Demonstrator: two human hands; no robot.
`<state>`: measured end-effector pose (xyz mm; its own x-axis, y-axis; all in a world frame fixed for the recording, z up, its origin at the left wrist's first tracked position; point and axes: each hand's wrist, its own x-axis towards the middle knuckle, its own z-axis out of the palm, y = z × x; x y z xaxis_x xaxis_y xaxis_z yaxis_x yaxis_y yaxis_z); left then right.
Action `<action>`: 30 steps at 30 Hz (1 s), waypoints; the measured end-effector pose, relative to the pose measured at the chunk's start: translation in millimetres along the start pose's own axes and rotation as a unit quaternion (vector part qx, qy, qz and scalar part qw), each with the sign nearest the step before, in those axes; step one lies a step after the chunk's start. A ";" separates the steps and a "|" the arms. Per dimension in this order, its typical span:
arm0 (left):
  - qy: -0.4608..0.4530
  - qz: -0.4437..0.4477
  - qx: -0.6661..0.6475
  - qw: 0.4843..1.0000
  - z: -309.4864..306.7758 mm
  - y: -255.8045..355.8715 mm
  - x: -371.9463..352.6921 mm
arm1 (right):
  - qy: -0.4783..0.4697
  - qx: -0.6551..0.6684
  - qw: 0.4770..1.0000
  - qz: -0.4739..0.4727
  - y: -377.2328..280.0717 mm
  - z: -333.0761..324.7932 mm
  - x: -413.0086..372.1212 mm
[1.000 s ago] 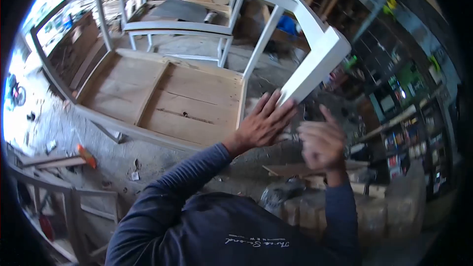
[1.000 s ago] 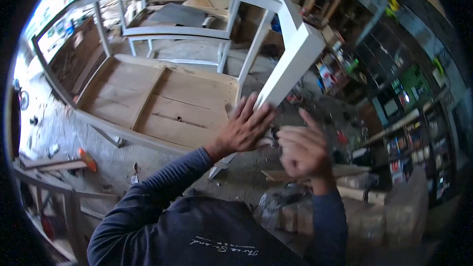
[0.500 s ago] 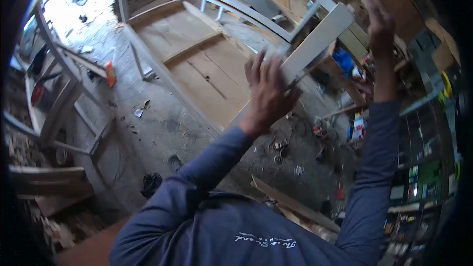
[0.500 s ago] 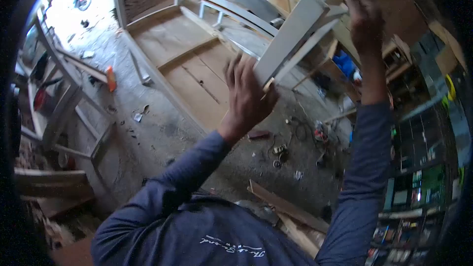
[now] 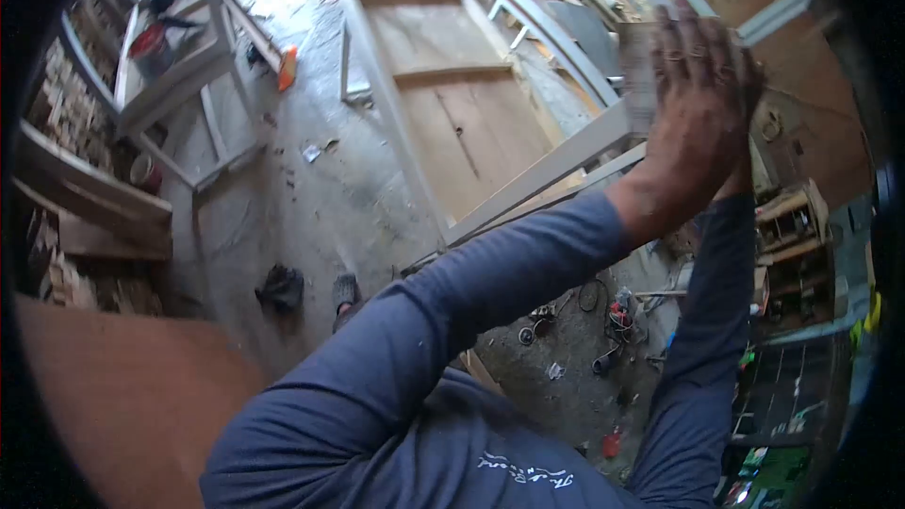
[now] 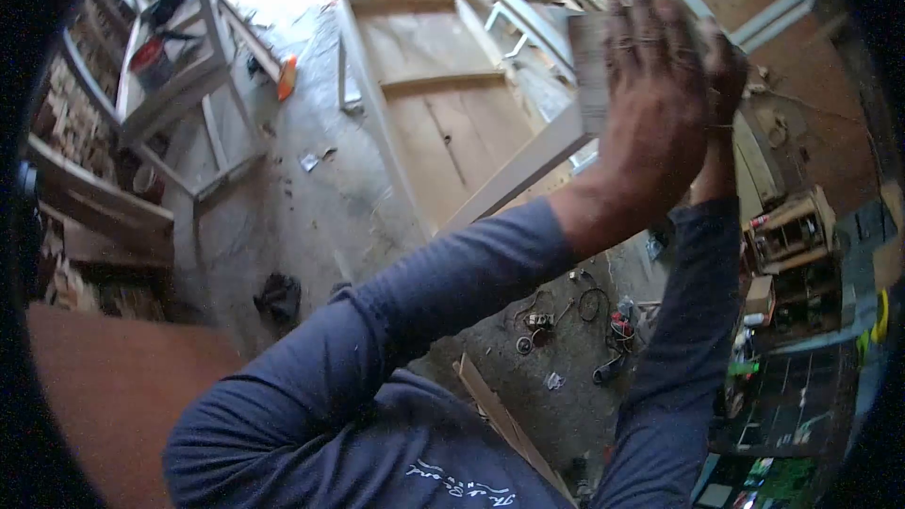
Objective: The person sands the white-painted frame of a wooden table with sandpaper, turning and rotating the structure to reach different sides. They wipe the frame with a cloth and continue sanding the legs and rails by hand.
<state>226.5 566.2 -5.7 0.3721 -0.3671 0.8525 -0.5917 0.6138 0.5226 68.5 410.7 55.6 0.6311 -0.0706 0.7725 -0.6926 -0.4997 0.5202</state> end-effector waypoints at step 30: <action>-0.034 -0.197 -0.241 0.950 -36.9 -122.6 -184.3 | -0.067 0.235 0.961 0.130 155.3 15.6 -48.8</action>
<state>256.9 584.4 -227.3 0.4392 -0.6697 0.5988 -0.0135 0.6615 0.7498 -64.3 323.1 93.0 0.5188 -0.3414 0.7838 -0.6185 -0.7828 0.0685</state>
